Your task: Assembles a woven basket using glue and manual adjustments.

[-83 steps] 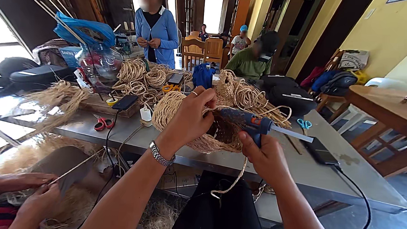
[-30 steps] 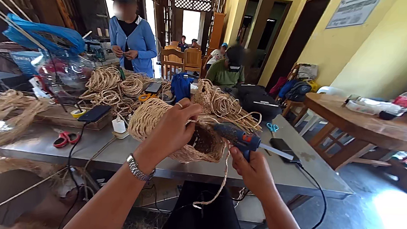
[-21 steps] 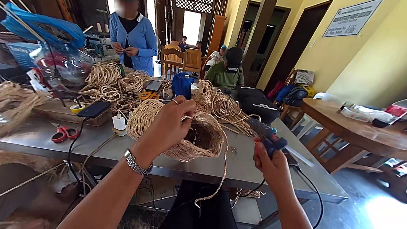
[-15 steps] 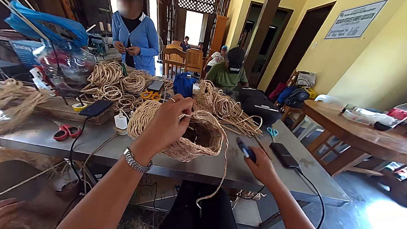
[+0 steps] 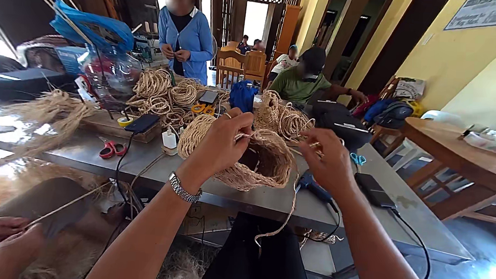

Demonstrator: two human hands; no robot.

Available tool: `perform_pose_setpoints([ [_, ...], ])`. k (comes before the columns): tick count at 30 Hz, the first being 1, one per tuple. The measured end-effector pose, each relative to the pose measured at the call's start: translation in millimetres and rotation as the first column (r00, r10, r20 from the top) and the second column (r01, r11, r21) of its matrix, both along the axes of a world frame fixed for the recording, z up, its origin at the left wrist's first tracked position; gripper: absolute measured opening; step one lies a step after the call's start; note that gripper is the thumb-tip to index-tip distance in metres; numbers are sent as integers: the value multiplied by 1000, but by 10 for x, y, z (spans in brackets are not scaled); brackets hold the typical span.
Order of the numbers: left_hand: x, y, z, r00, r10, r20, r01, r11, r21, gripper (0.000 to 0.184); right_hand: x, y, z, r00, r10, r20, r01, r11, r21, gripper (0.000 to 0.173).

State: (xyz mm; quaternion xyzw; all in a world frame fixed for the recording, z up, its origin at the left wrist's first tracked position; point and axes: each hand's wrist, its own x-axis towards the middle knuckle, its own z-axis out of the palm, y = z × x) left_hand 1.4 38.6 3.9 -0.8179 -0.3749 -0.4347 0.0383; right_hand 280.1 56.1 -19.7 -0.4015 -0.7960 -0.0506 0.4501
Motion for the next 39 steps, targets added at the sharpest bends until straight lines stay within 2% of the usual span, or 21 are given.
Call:
perform_pose_setpoints([
  [2,4,2,-12,1000,-17,2,17,1000,7,6,-311,-112,193,987,160,-3,-159,983,89,34],
  [4,-5,-4,-14,999,-37,3,37,999,13,5,-536,-137,250,970,232,73,-238,966,96,40],
  [7,-46,-14,-24,999,-41,4,41,999,16,6,-685,-78,181,963,251,98,-262,957,122,34],
  [11,-94,-20,-42,999,-38,7,37,999,31,6,-716,-23,65,964,253,78,-264,936,232,26],
  [17,-137,50,-38,999,-52,1,52,999,-10,5,-755,54,20,965,217,144,-256,895,366,19],
  [21,-183,150,-42,996,-65,56,67,997,-45,5,-781,69,50,962,207,175,-252,921,296,25],
  [28,-128,164,164,988,-35,148,74,960,-269,12,-720,95,339,943,229,240,-278,940,197,24],
  [34,-7,186,-191,962,-40,271,164,877,-452,14,-612,72,280,936,217,278,-208,976,-61,21],
  [36,5,244,-182,969,-19,247,140,866,-480,13,-611,106,291,935,221,278,-203,975,-93,21],
  [39,25,218,-95,995,12,100,34,896,-442,13,-631,91,316,922,212,325,-193,977,-89,20],
])
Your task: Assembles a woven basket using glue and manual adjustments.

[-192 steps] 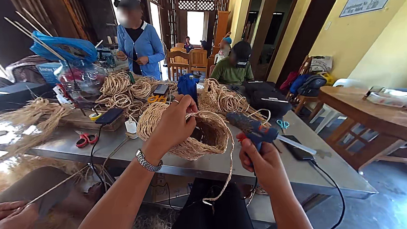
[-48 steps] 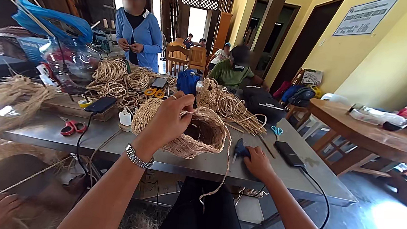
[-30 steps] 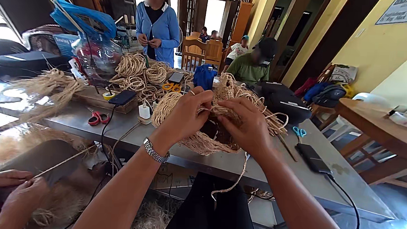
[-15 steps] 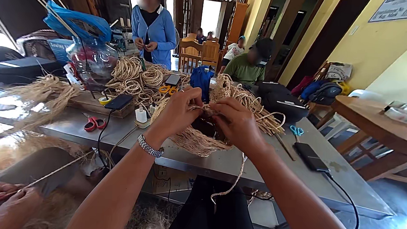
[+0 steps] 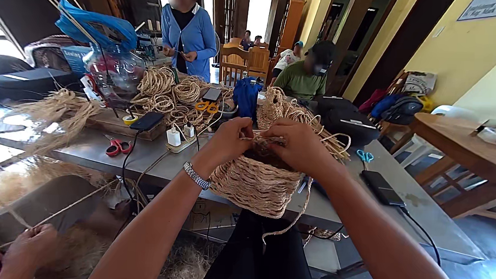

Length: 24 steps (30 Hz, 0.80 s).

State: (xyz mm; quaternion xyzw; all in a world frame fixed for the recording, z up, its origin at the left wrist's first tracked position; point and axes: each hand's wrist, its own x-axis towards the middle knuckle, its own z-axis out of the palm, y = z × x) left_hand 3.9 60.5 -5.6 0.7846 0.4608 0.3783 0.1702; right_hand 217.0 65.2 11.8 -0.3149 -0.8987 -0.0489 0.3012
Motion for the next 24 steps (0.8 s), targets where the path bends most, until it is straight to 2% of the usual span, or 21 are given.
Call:
perform_pose_setpoints([
  [3,31,-2,118,977,29,-212,-9,996,94,13,-18,7,29,998,-22,62,19,999,49,18],
  [5,46,54,170,928,71,-365,-22,991,135,15,-40,21,42,994,-38,101,30,996,83,14],
  [9,108,111,250,824,141,-548,-51,983,177,17,-88,52,58,984,-58,170,38,992,120,12],
  [12,133,195,281,815,115,-568,-51,990,128,15,-135,96,89,969,-84,233,58,991,118,11],
  [15,129,275,282,844,83,-529,-51,996,76,16,-210,152,93,959,-132,250,106,988,113,10],
  [20,133,291,246,878,54,-476,-25,997,68,13,-267,245,97,949,-175,264,169,985,46,11],
  [24,167,391,315,830,16,-558,-18,1000,2,19,-254,319,89,957,-150,247,158,987,-13,10],
])
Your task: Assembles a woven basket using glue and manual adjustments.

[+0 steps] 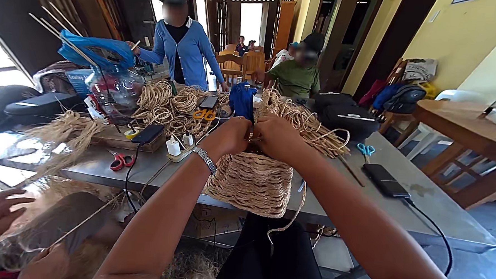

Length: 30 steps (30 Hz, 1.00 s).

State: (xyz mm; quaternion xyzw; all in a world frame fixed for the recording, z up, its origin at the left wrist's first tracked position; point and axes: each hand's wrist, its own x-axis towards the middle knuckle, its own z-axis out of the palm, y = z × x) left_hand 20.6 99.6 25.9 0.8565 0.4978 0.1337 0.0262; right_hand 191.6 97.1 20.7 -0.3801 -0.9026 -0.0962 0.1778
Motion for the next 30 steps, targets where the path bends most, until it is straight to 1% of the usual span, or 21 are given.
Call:
perform_pose_setpoints([
  [2,14,52,2,1000,13,-9,-13,1000,-17,18,14,32,-10,1000,6,-25,-7,1000,-21,10],
  [4,0,94,-25,1000,4,24,-4,1000,-13,15,22,68,-19,999,11,-37,-12,999,-33,10],
  [7,-28,110,-27,998,-2,63,4,1000,-25,9,5,101,-12,1000,0,-28,-2,999,-51,12],
  [11,-42,142,-30,997,-25,79,27,999,-17,6,4,118,4,1000,-1,-4,1,999,-48,13],
  [18,-54,146,-31,996,-48,75,48,999,-2,7,-8,129,4,1000,2,-7,-3,999,-54,12],
  [21,-46,140,-20,997,-39,59,39,999,-4,9,-13,121,15,1000,4,-9,-4,998,-63,11],
  [26,-38,136,-33,998,-30,57,30,1000,9,5,-7,126,5,1000,13,-12,-13,998,-58,11],
  [30,-27,123,-20,999,-7,48,7,1000,-10,8,-16,128,15,1000,1,0,-1,997,-74,11],
])
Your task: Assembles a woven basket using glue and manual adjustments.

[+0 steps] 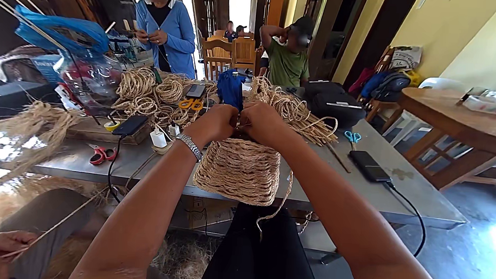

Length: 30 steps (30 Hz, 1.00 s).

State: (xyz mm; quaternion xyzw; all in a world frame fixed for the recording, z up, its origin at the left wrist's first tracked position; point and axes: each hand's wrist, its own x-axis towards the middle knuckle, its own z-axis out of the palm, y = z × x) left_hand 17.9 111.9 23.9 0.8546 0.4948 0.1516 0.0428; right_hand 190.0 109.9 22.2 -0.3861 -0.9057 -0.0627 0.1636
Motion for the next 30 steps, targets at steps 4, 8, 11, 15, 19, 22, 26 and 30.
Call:
perform_pose_setpoints([
  [4,14,-25,4,1000,14,16,-14,1000,-19,11,5,-26,15,1000,-8,2,8,1000,-4,12],
  [8,22,-42,-5,997,51,56,-48,997,-61,14,25,-8,-5,999,24,-27,-23,1000,18,12],
  [11,26,-48,5,997,54,52,-50,997,-63,14,26,-6,0,1000,7,-24,-7,1000,10,14],
  [15,30,-54,13,998,54,36,-52,997,-62,13,41,-2,-10,999,25,-43,-24,1000,19,13],
  [19,29,-59,21,997,61,39,-58,996,-75,13,26,-33,10,1000,-9,-23,9,1000,-5,14],
  [22,33,-52,26,998,52,42,-49,996,-71,13,32,-40,20,1000,-11,-21,11,1000,0,14],
  [26,32,-71,38,996,73,47,-69,994,-80,15,32,-29,17,1000,-7,-28,7,1000,4,13],
  [30,29,-70,33,996,73,50,-69,995,-77,14,24,-32,20,999,-16,-31,16,1000,-7,13],
])
